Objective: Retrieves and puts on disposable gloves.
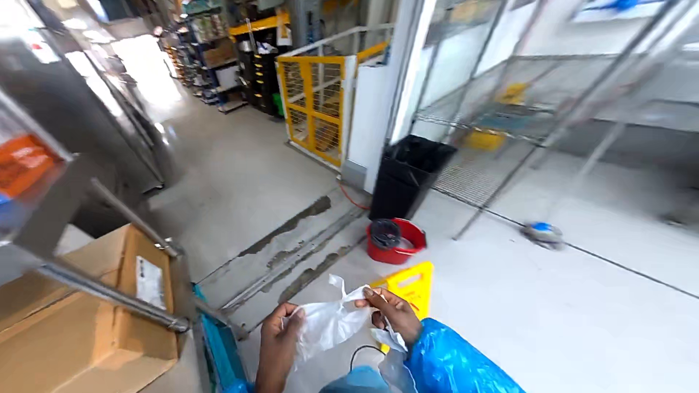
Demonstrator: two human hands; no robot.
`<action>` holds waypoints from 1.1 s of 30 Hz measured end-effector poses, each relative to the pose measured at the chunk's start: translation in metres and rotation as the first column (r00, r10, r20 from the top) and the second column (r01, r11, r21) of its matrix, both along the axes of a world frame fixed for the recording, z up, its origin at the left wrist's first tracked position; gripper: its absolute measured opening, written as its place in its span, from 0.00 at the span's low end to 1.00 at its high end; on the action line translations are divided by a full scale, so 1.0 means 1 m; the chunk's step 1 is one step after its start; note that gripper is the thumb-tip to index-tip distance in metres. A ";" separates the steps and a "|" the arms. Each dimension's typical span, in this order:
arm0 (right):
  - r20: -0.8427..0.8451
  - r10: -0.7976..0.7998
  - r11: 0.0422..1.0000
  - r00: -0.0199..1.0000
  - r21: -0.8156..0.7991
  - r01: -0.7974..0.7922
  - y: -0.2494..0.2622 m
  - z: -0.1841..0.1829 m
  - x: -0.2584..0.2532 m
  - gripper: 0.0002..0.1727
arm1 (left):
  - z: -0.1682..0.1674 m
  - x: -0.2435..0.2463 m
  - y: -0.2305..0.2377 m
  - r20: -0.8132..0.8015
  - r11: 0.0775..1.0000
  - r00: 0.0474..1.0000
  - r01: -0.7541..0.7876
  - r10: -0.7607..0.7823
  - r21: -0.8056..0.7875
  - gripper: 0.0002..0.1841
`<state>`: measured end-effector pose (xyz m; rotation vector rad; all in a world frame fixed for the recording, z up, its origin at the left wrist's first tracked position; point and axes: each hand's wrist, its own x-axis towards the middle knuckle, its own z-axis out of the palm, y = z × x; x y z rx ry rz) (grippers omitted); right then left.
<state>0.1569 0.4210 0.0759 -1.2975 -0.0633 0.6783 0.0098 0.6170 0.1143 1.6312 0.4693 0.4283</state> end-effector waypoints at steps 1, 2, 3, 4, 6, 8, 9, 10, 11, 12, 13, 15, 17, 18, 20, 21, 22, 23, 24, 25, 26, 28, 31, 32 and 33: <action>-0.041 -0.054 0.999 0.998 -0.003 0.054 -0.021 -0.009 0.000 0.09 | -0.001 0.006 -0.009 -0.027 0.998 0.999 0.043 -0.044 -0.038 0.08; -0.074 -0.110 0.994 0.991 -0.008 0.110 -0.041 -0.017 0.000 0.10 | -0.001 0.013 -0.020 -0.048 0.994 0.995 0.089 -0.093 -0.066 0.08; -0.099 -0.180 0.984 0.979 -0.023 0.179 -0.058 -0.021 -0.002 0.10 | 0.000 0.021 -0.032 -0.059 0.988 0.989 0.126 -0.132 -0.092 0.08; -0.107 -0.233 0.972 0.966 -0.051 0.229 -0.076 -0.024 -0.005 0.11 | 0.000 0.028 -0.046 -0.065 0.981 0.985 0.154 -0.162 -0.115 0.08; -0.076 -0.261 0.962 0.962 -0.102 0.253 -0.110 -0.031 -0.012 0.15 | 0.000 0.043 -0.073 -0.058 0.965 0.973 0.211 -0.222 -0.158 0.09; -0.035 -0.144 0.980 0.989 -0.142 0.138 -0.149 -0.036 -0.017 0.22 | 0.000 0.055 -0.105 -0.039 0.942 0.955 0.283 -0.294 -0.183 0.09; -0.041 -0.077 0.984 0.996 -0.162 0.070 -0.166 -0.036 -0.020 0.25 | 0.000 0.060 -0.121 -0.033 0.924 0.938 0.332 -0.344 -0.189 0.08; -0.023 -0.055 0.982 0.998 -0.182 0.050 -0.181 -0.036 -0.025 0.23 | 0.000 0.064 -0.139 -0.032 0.906 0.921 0.375 -0.388 -0.195 0.08; 0.034 -0.067 0.977 0.997 -0.200 0.073 -0.196 -0.037 -0.034 0.19 | 0.000 0.066 -0.157 -0.037 0.893 0.908 0.402 -0.418 -0.202 0.08; 0.115 -0.117 0.970 0.986 -0.199 0.138 -0.209 -0.036 -0.043 0.14 | 0.000 0.068 -0.173 -0.045 0.886 0.900 0.417 -0.434 -0.204 0.08; 0.209 -0.189 0.957 0.960 -0.178 0.227 -0.221 -0.035 -0.052 0.11 | 0.001 0.071 -0.187 -0.055 0.882 0.894 0.427 -0.445 -0.200 0.08; 0.369 -0.299 0.930 0.880 -0.096 0.356 -0.246 -0.034 -0.065 0.15 | 0.000 0.075 -0.212 -0.085 0.851 0.854 0.494 -0.514 -0.178 0.08; 0.523 -0.286 0.934 0.803 -0.034 0.355 -0.269 -0.032 -0.071 0.25 | 0.003 0.075 -0.237 -0.140 0.726 0.712 0.678 -0.688 -0.116 0.09; 0.584 -0.246 0.948 0.774 -0.021 0.318 -0.281 -0.029 -0.072 0.31 | 0.004 0.076 -0.251 -0.174 0.613 0.597 0.787 -0.783 -0.062 0.10; 0.644 -0.139 0.981 0.752 -0.017 0.195 -0.305 -0.024 -0.074 0.37 | 0.001 0.080 -0.279 -0.220 0.357 0.356 0.933 -0.908 0.036 0.13; 0.639 -0.065 0.991 0.766 -0.049 0.125 -0.316 -0.019 -0.076 0.36 | -0.001 0.082 -0.290 -0.221 0.276 0.284 0.959 -0.933 0.064 0.14; 0.598 0.012 0.991 0.801 -0.113 0.070 -0.328 -0.012 -0.079 0.33 | -0.003 0.085 -0.298 -0.211 0.244 0.253 0.967 -0.944 0.071 0.14; 0.555 0.058 0.982 0.830 -0.180 0.051 -0.340 -0.007 -0.081 0.29 | -0.003 0.088 -0.304 -0.209 0.248 0.253 0.967 -0.945 0.049 0.15; 0.543 0.048 0.971 0.838 -0.221 0.087 -0.351 -0.007 -0.082 0.24 | 0.000 0.093 -0.309 -0.221 0.267 0.261 0.964 -0.940 0.003 0.18; 0.554 -0.010 0.959 0.832 -0.230 0.165 -0.361 -0.012 -0.083 0.19 | 0.004 0.097 -0.313 -0.231 0.290 0.273 0.956 -0.934 -0.043 0.20; 0.554 -0.084 0.946 0.829 -0.217 0.241 -0.372 -0.018 -0.086 0.17 | 0.005 0.100 -0.318 -0.239 0.332 0.309 0.941 -0.920 -0.062 0.19; 0.520 -0.212 0.918 0.828 -0.185 0.352 -0.388 -0.023 -0.092 0.15 | 0.006 0.110 -0.332 -0.275 0.405 0.380 0.914 -0.883 -0.038 0.18; 0.445 -0.266 0.888 0.855 -0.232 0.397 -0.403 -0.019 -0.102 0.16 | 0.005 0.128 -0.357 -0.291 0.466 0.458 0.883 -0.840 0.044 0.19; 0.436 -0.264 0.881 0.860 -0.254 0.399 -0.408 -0.019 -0.103 0.16 | 0.006 0.132 -0.364 -0.273 0.513 0.510 0.856 -0.816 0.066 0.17; 0.435 -0.273 0.874 0.858 -0.261 0.410 -0.411 -0.020 -0.103 0.16 | 0.008 0.136 -0.368 -0.252 0.544 0.544 0.836 -0.800 0.075 0.14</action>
